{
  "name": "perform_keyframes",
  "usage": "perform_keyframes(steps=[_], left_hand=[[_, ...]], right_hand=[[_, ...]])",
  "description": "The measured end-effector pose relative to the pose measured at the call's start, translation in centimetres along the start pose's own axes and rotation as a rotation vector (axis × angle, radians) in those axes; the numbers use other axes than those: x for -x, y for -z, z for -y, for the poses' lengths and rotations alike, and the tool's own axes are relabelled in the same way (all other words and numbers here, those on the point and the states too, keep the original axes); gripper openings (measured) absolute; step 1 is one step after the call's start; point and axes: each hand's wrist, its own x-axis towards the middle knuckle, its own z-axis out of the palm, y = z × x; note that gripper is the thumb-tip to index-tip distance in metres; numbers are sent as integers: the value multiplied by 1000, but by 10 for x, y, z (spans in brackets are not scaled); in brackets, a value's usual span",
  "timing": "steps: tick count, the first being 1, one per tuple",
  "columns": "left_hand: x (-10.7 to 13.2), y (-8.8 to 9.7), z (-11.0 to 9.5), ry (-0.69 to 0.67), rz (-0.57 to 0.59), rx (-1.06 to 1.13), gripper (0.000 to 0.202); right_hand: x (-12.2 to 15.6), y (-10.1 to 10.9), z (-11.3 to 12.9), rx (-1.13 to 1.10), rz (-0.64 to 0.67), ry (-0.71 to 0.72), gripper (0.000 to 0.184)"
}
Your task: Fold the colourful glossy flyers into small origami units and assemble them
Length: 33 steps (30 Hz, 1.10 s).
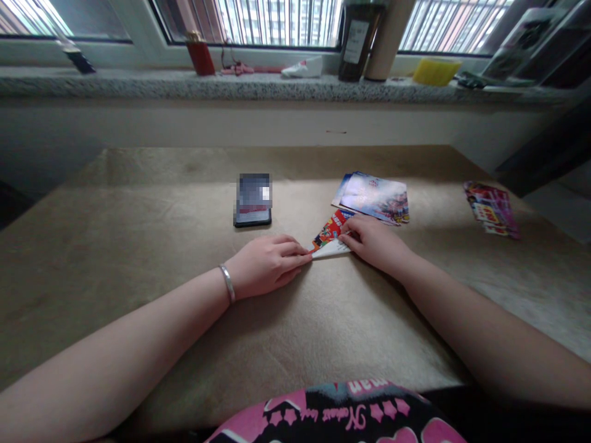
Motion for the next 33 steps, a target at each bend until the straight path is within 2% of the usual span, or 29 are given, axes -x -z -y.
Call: perform_keyframes(steps=[16,33], left_hand=[[-4,2,-5,38,43,-49,28],[-2,2,-1,-1,10,-43,31]], right_hand=[[-1,4,2,30,-7,15,15],[-7,-7,-5,61,-145,114,9]])
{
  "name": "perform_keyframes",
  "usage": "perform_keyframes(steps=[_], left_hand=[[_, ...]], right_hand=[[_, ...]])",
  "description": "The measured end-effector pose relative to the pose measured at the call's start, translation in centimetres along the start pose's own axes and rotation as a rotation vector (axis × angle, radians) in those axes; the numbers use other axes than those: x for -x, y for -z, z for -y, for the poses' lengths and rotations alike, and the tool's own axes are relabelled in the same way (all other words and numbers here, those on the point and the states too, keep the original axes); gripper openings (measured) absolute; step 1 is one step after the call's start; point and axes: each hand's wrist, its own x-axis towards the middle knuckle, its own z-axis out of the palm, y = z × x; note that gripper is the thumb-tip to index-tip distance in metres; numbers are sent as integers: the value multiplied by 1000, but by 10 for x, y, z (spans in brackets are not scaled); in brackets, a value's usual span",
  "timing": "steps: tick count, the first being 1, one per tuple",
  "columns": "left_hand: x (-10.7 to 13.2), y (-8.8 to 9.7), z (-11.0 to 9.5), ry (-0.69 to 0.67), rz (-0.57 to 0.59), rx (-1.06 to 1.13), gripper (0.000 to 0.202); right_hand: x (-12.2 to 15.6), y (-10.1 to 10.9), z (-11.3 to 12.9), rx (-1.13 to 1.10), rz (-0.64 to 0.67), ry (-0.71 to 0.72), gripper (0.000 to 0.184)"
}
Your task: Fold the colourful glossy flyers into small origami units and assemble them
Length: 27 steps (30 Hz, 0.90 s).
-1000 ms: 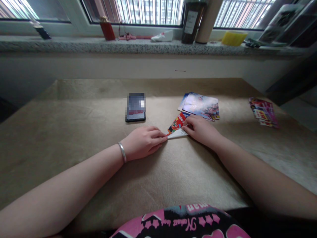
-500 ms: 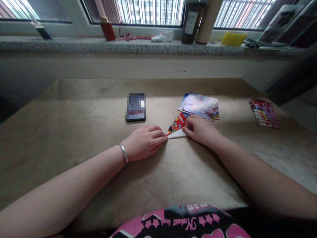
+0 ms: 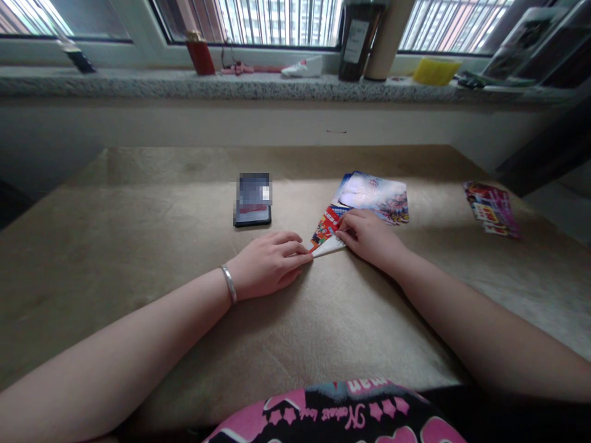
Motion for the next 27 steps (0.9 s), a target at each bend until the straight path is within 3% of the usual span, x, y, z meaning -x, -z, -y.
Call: perform_keyframes(steps=[3,5,7,13,22,27], left_hand=[[-1,0,0,7,12,10,32],[-1,0,-1,10,9,18,31],[-1,-1,-1,15,4,23,31],[1,-3,0,16,10,36,32],[2,0,8,-52,29,104,29],[2,-1,7,-18,15,101,28]], right_hand=[[3,6,8,64,-89,76,9],[5,10,15,55,-104,216,15],[7,12,22,26,-81,326,15],[7,6,31,-5,-1,437,22],[9,0,22,-102,57,404,23],[10,-2,24,-89,54,402,23]])
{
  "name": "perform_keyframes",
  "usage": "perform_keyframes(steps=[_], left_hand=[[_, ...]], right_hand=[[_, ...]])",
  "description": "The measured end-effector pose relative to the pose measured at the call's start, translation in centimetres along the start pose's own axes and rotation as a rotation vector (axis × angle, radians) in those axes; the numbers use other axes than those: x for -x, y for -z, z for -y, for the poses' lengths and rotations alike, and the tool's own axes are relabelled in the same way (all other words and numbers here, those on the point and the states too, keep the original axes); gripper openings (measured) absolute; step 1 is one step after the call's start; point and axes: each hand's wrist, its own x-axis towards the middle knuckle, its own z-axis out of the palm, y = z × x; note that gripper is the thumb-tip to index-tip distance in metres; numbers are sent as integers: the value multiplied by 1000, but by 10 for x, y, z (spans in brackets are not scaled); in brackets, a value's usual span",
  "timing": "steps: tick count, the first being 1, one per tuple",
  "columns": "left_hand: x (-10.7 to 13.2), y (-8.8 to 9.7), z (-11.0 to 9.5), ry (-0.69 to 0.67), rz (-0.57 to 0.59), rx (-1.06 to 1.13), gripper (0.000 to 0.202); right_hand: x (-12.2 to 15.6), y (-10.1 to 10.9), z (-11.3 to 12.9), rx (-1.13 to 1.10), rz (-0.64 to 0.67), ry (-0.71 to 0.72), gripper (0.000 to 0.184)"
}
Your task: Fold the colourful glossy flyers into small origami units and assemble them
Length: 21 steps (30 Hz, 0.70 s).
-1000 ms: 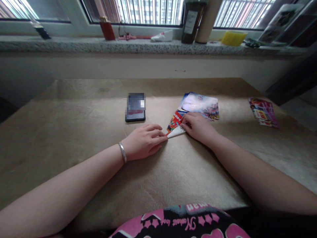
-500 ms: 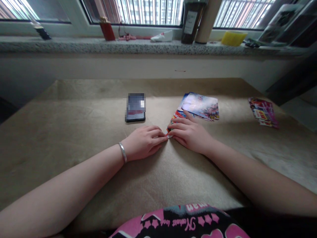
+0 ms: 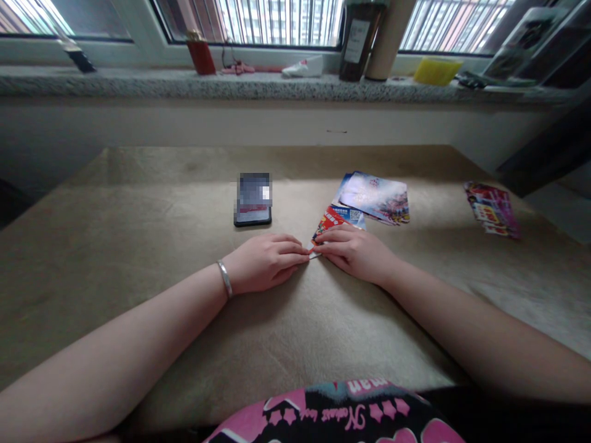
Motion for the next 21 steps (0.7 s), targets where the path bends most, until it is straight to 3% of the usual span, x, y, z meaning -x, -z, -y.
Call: perform_keyframes(steps=[5,21], left_hand=[[0,-1,0,52,-20,-19,27],[-1,0,1,-17,5,-1,27]], right_hand=[[-1,-1,2,1,-46,-14,23],[0,1,3,56,-38,-13,23]])
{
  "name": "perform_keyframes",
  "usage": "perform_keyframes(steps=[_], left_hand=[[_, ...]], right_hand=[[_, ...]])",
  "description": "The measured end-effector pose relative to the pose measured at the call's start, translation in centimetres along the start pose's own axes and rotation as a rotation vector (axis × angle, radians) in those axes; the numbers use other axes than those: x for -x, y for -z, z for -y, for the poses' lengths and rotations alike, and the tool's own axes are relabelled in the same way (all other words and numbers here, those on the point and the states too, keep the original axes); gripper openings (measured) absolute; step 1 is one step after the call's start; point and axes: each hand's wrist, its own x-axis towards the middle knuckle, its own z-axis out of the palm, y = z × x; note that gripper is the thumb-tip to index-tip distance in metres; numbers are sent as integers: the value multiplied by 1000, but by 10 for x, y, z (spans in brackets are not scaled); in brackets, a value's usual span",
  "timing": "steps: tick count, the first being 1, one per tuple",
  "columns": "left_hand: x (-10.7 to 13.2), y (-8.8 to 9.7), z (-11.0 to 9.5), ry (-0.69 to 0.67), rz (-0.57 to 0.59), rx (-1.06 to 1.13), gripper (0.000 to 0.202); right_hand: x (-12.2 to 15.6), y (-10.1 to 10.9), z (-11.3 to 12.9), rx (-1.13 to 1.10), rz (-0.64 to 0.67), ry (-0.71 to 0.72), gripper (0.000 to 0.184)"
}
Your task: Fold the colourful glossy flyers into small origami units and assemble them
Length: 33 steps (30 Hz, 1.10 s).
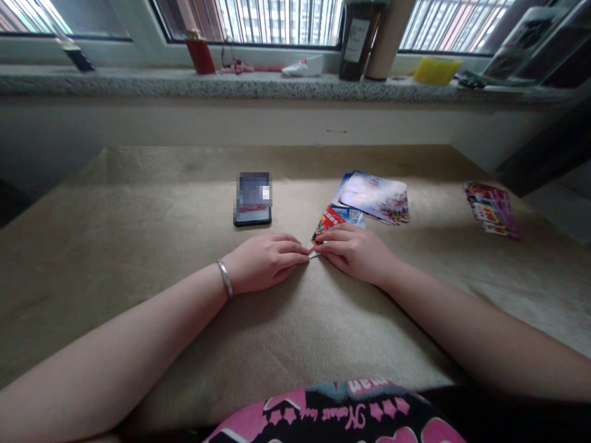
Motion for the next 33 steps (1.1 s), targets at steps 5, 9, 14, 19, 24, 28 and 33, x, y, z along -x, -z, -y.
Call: perform_keyframes(steps=[5,9,14,19,24,28,33], left_hand=[[-2,1,-2,-29,-2,-48,26],[-2,1,-3,-24,-8,-59,26],[-1,0,-2,4,-6,-29,26],[-2,-2,-1,-3,-5,-11,26],[-3,-2,-2,5,-5,-13,25],[-3,-1,-2,14,0,-18,25],[-4,-1,-3,-4,14,-44,24]], right_hand=[[-3,1,-1,-44,14,-6,20],[-6,1,-2,-53,4,-60,19],[-9,-1,-2,-82,5,-206,12],[-10,-8,-5,-60,4,-308,14],[-10,-12,-7,-29,-5,-307,15],[-11,-12,-7,-21,1,-294,16],[-11,-12,-5,-7,1,-300,17]])
